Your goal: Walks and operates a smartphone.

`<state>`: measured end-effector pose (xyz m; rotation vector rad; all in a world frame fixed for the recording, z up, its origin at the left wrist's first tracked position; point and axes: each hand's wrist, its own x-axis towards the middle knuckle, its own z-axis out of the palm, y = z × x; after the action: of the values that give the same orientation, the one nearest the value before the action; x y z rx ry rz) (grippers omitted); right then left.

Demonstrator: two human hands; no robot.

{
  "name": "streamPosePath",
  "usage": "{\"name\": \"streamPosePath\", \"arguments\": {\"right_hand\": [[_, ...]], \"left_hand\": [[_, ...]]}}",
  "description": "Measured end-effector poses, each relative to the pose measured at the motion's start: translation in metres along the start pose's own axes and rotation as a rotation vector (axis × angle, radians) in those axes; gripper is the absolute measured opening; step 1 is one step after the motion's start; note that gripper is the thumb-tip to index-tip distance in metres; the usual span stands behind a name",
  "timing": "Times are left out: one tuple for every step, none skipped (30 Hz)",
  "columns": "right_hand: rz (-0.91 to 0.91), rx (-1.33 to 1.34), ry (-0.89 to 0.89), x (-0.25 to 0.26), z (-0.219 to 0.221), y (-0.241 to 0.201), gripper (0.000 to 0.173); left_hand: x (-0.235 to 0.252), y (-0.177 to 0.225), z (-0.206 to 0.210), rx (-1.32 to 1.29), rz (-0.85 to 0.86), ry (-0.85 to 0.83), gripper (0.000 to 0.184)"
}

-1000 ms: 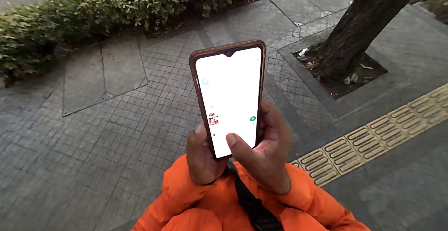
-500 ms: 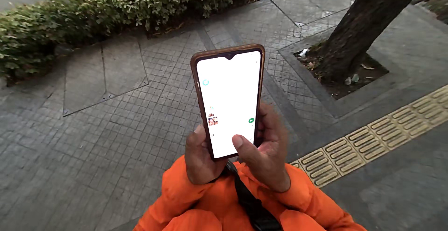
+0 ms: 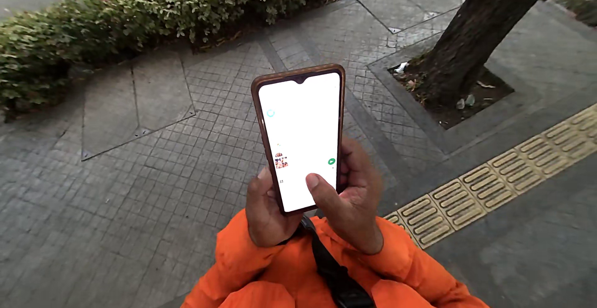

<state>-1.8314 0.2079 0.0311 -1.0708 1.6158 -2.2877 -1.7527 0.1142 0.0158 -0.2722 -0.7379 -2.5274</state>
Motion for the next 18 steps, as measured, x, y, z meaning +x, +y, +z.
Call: {"name": "streamPosePath", "arguments": {"right_hand": [[-0.002, 0.008, -0.007, 0.0, -0.0006, 0.0008, 0.042], [-0.004, 0.02, -0.02, -0.0001, -0.0016, 0.002, 0.041], [-0.006, 0.038, -0.034, -0.0003, -0.0029, 0.0035, 0.04], [-0.007, 0.055, -0.042, -0.0005, -0.0038, 0.0048, 0.039], [-0.007, 0.067, -0.044, -0.0003, -0.0041, 0.0057, 0.039], [-0.009, 0.07, -0.042, 0.0001, -0.0039, 0.0062, 0.038], [-0.008, 0.067, -0.04, 0.0006, -0.0035, 0.0063, 0.038], [-0.004, 0.061, -0.038, 0.001, -0.0031, 0.006, 0.039], [-0.001, 0.049, -0.032, 0.0013, -0.0024, 0.0058, 0.039], [0.001, 0.043, -0.026, 0.0016, -0.0016, 0.0057, 0.04], [-0.001, 0.036, -0.02, 0.0019, -0.0007, 0.0057, 0.041], [-0.002, 0.031, -0.015, 0.0022, 0.0001, 0.0057, 0.041], [-0.003, 0.027, -0.009, 0.0027, 0.0009, 0.0058, 0.042], [-0.002, 0.02, -0.001, 0.0032, 0.0018, 0.0057, 0.042], [-0.001, 0.013, 0.005, 0.0038, 0.0026, 0.0057, 0.042], [0.001, 0.008, 0.008, 0.0041, 0.0031, 0.0057, 0.042], [0.006, 0.004, 0.006, 0.0043, 0.0031, 0.0056, 0.042], [0.008, 0.006, 0.002, 0.0044, 0.0027, 0.0059, 0.041]], "left_hand": [[0.0002, 0.0, -0.0008, 0.002, 0.0, -0.004, 0.038], [0.0005, 0.0003, -0.0015, 0.001, -0.004, -0.003, 0.039], [0.0007, 0.0008, -0.0024, -0.002, -0.009, -0.003, 0.039], [0.0008, 0.0011, -0.0033, -0.003, -0.014, -0.001, 0.04], [0.0008, 0.0011, -0.004, -0.001, -0.018, 0.004, 0.04], [0.0009, 0.001, -0.0044, 0.005, -0.018, 0.016, 0.04], [0.001, 0.0009, -0.0046, 0.006, -0.016, 0.026, 0.039], [0.0012, 0.0007, -0.0047, 0.004, -0.011, 0.033, 0.039], [0.0017, 0.0005, -0.0046, 0.0, -0.004, 0.035, 0.038], [0.0021, 0.0006, -0.0043, -0.006, -0.001, 0.033, 0.038], [0.0025, 0.0008, -0.0041, -0.015, 0.0, 0.025, 0.038], [0.003, 0.001, -0.0039, -0.023, -0.001, 0.019, 0.038], [0.0034, 0.0011, -0.0038, -0.024, -0.003, 0.016, 0.038], [0.0036, 0.0012, -0.0038, -0.021, -0.004, 0.018, 0.038], [0.0038, 0.0013, -0.004, -0.016, -0.004, 0.02, 0.038], [0.0039, 0.0016, -0.0042, -0.008, -0.004, 0.022, 0.038], [0.0039, 0.0017, -0.0048, -0.001, -0.004, 0.022, 0.039], [0.0041, 0.0019, -0.0052, 0.0, -0.008, 0.024, 0.039]]}}
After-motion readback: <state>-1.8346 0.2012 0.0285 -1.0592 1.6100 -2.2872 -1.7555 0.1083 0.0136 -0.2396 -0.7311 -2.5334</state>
